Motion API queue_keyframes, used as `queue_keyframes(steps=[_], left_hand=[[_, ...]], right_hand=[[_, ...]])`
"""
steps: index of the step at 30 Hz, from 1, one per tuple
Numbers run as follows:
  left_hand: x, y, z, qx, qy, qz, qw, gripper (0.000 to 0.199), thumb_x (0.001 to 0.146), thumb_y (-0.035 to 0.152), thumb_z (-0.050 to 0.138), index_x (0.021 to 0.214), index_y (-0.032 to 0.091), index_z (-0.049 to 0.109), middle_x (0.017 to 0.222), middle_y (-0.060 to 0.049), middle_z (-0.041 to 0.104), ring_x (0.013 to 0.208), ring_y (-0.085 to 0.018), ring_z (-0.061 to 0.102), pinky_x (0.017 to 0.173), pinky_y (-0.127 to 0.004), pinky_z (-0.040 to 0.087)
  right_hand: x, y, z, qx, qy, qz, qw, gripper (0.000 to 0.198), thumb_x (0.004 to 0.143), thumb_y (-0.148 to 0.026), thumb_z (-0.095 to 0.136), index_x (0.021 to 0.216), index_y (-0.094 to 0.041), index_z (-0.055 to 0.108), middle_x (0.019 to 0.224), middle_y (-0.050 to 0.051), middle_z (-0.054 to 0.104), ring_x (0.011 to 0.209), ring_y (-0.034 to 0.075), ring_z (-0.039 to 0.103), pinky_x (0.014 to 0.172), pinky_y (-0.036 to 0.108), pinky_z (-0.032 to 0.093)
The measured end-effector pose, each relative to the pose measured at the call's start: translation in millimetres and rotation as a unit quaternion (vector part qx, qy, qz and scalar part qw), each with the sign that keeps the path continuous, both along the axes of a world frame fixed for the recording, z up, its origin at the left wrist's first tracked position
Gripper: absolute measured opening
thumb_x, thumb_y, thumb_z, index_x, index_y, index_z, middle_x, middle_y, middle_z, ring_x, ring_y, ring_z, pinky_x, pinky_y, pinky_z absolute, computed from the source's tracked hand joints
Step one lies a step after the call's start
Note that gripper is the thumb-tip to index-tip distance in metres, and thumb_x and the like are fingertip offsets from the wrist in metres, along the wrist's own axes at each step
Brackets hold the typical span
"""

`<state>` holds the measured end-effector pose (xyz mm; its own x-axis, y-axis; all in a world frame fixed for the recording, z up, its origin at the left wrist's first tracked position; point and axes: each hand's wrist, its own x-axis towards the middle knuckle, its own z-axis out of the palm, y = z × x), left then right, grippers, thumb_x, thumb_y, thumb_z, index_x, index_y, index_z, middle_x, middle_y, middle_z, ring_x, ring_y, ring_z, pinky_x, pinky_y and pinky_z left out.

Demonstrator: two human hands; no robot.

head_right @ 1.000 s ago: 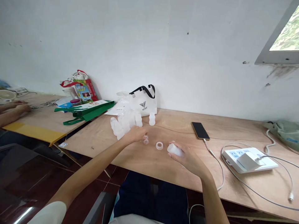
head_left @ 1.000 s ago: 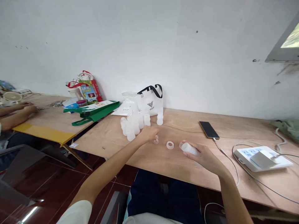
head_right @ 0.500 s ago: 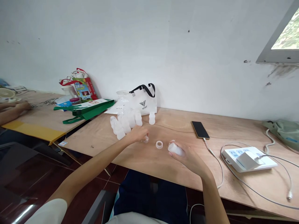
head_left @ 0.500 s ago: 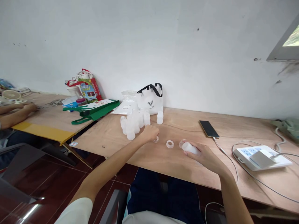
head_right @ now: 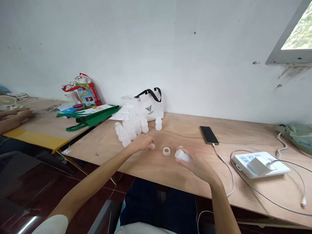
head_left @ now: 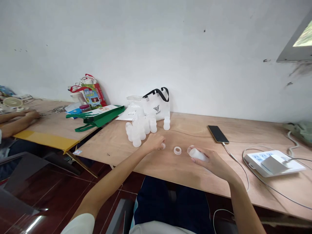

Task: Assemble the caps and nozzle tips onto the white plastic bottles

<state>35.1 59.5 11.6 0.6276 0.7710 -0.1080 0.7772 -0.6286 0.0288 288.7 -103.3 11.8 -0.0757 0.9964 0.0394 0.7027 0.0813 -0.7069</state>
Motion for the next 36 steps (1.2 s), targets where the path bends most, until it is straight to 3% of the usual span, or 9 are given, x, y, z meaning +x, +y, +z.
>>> queue_keyframes(steps=[3,7,11,14,18,22,25,31,36], left_hand=[[-2.4,1.9,0.4,-0.012,-0.009,0.006,1.0,0.021,0.078,0.026,0.064,0.095,0.023,0.076,0.095,-0.007,0.076,0.087,-0.027,0.069,0.069,-0.031,0.045],[-11.4,-3.2,14.3,-0.007,-0.039,0.036,0.999,0.032,0.087,0.042,0.063,0.112,0.023,0.071,0.1,-0.007,0.075,0.095,-0.028,0.068,0.074,-0.032,0.046],[-19.8,-21.6,33.7,0.011,-0.177,0.072,0.982,0.041,0.102,0.054,0.04,0.1,0.021,0.064,0.104,-0.005,0.072,0.093,-0.023,0.066,0.078,-0.032,0.046],[-16.2,-39.5,37.9,-0.047,-0.263,0.026,0.963,0.036,0.105,0.049,0.033,0.108,0.021,0.055,0.109,-0.004,0.068,0.088,-0.019,0.064,0.078,-0.031,0.047],[3.5,-55.1,20.7,-0.105,-0.301,-0.038,0.947,0.025,0.104,0.039,0.039,0.118,0.021,0.049,0.119,-0.006,0.063,0.098,-0.018,0.062,0.088,-0.031,0.048],[26.9,-54.4,-3.3,-0.145,-0.321,-0.035,0.935,0.024,0.1,0.043,0.05,0.113,0.023,0.052,0.121,-0.004,0.062,0.108,-0.02,0.06,0.09,-0.033,0.048],[43.2,-50.7,-7.3,-0.156,-0.345,-0.023,0.925,0.028,0.097,0.041,0.056,0.118,0.023,0.053,0.121,-0.005,0.064,0.112,-0.022,0.06,0.092,-0.034,0.047],[79.4,-53.2,-3.6,-0.19,-0.356,-0.065,0.912,0.025,0.099,0.039,0.049,0.119,0.024,0.054,0.125,-0.006,0.064,0.12,-0.023,0.057,0.097,-0.034,0.047],[108.1,-49.0,-36.6,-0.198,-0.3,-0.115,0.926,0.033,0.099,0.034,0.049,0.131,0.024,0.047,0.136,-0.009,0.06,0.131,-0.027,0.053,0.104,-0.041,0.045]], right_hand=[[-0.4,0.0,-0.1,0.01,0.002,0.003,1.0,0.047,0.089,-0.057,0.061,0.128,-0.031,0.067,0.128,0.004,0.072,0.116,0.031,0.065,0.1,0.045,0.05],[1.1,-0.1,1.3,0.0,-0.004,0.002,1.0,0.046,0.09,-0.056,0.059,0.127,-0.031,0.068,0.122,0.003,0.074,0.109,0.03,0.068,0.093,0.044,0.053],[4.0,-0.2,2.9,0.006,-0.01,-0.007,1.0,0.045,0.09,-0.06,0.059,0.122,-0.031,0.071,0.117,0.003,0.076,0.104,0.031,0.07,0.087,0.042,0.055],[5.2,-0.7,4.5,0.015,-0.005,-0.007,1.0,0.046,0.09,-0.061,0.059,0.123,-0.031,0.07,0.122,0.004,0.075,0.107,0.031,0.069,0.091,0.042,0.054],[8.8,-2.5,6.8,0.022,-0.013,-0.033,0.999,0.048,0.089,-0.061,0.06,0.125,-0.031,0.07,0.112,0.003,0.077,0.097,0.03,0.071,0.084,0.04,0.056],[20.9,-3.8,4.8,0.027,-0.036,-0.07,0.996,0.051,0.087,-0.064,0.061,0.124,-0.031,0.071,0.1,0.003,0.077,0.087,0.026,0.071,0.071,0.035,0.057],[32.3,-5.3,2.6,0.026,-0.051,-0.108,0.992,0.055,0.086,-0.068,0.059,0.126,-0.032,0.07,0.098,0.003,0.076,0.081,0.025,0.069,0.063,0.033,0.055],[40.1,-11.4,8.2,0.041,-0.045,-0.148,0.987,0.055,0.084,-0.071,0.061,0.116,-0.028,0.073,0.095,0.006,0.077,0.08,0.026,0.07,0.062,0.033,0.053],[38.6,-12.3,10.5,0.054,-0.038,-0.137,0.988,0.059,0.084,-0.073,0.06,0.12,-0.027,0.073,0.098,0.007,0.077,0.081,0.027,0.07,0.063,0.033,0.054]])
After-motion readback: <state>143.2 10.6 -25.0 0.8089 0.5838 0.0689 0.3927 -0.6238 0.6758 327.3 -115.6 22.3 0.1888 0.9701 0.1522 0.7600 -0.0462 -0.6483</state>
